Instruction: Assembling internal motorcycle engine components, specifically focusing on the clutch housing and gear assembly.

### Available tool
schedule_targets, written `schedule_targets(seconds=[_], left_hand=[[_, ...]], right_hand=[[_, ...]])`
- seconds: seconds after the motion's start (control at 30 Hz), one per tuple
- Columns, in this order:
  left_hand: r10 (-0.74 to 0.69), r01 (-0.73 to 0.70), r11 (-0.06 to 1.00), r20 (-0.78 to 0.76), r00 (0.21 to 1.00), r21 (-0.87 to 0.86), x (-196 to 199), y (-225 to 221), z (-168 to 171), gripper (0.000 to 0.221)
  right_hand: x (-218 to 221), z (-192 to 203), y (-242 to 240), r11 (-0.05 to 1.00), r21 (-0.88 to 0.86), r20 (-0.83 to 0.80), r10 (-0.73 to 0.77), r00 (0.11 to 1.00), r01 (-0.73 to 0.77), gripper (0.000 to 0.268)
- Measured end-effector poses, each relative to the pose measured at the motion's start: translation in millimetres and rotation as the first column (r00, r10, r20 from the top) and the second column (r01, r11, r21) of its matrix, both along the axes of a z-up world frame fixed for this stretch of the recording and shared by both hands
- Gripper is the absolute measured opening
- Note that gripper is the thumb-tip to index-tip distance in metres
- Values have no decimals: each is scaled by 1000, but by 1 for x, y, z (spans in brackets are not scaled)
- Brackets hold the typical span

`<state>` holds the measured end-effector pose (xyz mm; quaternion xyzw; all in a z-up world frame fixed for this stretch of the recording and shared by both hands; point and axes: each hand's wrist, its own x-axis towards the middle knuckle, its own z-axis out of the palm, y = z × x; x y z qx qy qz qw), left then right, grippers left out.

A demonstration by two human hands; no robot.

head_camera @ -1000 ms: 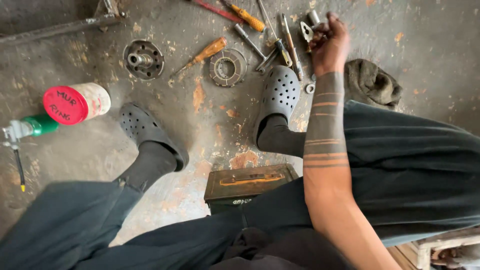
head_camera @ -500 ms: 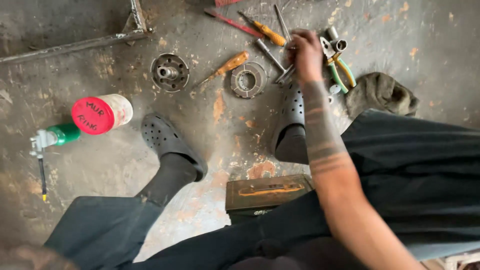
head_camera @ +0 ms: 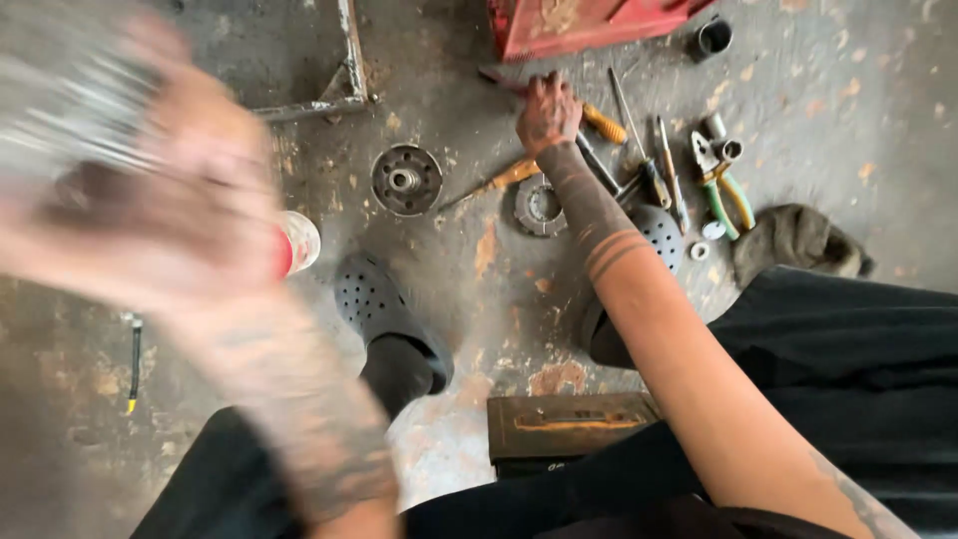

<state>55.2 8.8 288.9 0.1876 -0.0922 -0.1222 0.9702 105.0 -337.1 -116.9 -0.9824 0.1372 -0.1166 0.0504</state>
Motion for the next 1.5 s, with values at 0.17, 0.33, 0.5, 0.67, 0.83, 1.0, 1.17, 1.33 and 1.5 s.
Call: schedule_targets(seconds=[0.17, 0.33, 0.5, 0.67, 0.83, 1.0, 1.17, 1.33, 1.5], left_hand=[[-87, 86, 996, -132, 987, -13, -29, -62, -69, 54], [-56, 74, 991, -149, 987, 116, -40, -70, -69, 55], [148, -128, 966, -75, 986, 225, -54, -47, 3, 47], [359, -337, 910, -52, 932, 241, -85, -27, 101, 26], [372, -367, 875, 49, 927, 314, -119, -41, 180, 30], [265, -341, 818, 224, 938, 463, -122, -47, 211, 47], [70, -130, 972, 290, 955, 194, -135, -39, 202, 35], [102, -99, 981, -6, 995, 169, -150, -40, 172, 52], [81, -68, 992, -125, 989, 106, -128, -65, 123, 52]], right_hand=[[-2, -14, -32, 990, -32, -240, 126, 962, -138, 37], [-6, 13, -38, 880, -222, -3, 431, 903, -420, 25], [-21, 89, -21, 818, -126, 305, 570, 763, -561, 19], [-35, 197, -18, 748, 308, 267, 525, 808, -588, 21], [-38, 321, -11, 498, 344, 568, 565, 598, -796, 17], [-60, 436, 7, 294, 358, 676, 574, 463, -886, 20], [-154, 590, 15, 234, 461, 493, 734, 466, -856, 20], [-190, 608, 0, 329, 377, 536, 685, 493, -866, 13], [-200, 600, 46, 432, 347, 515, 654, 554, -832, 14]])
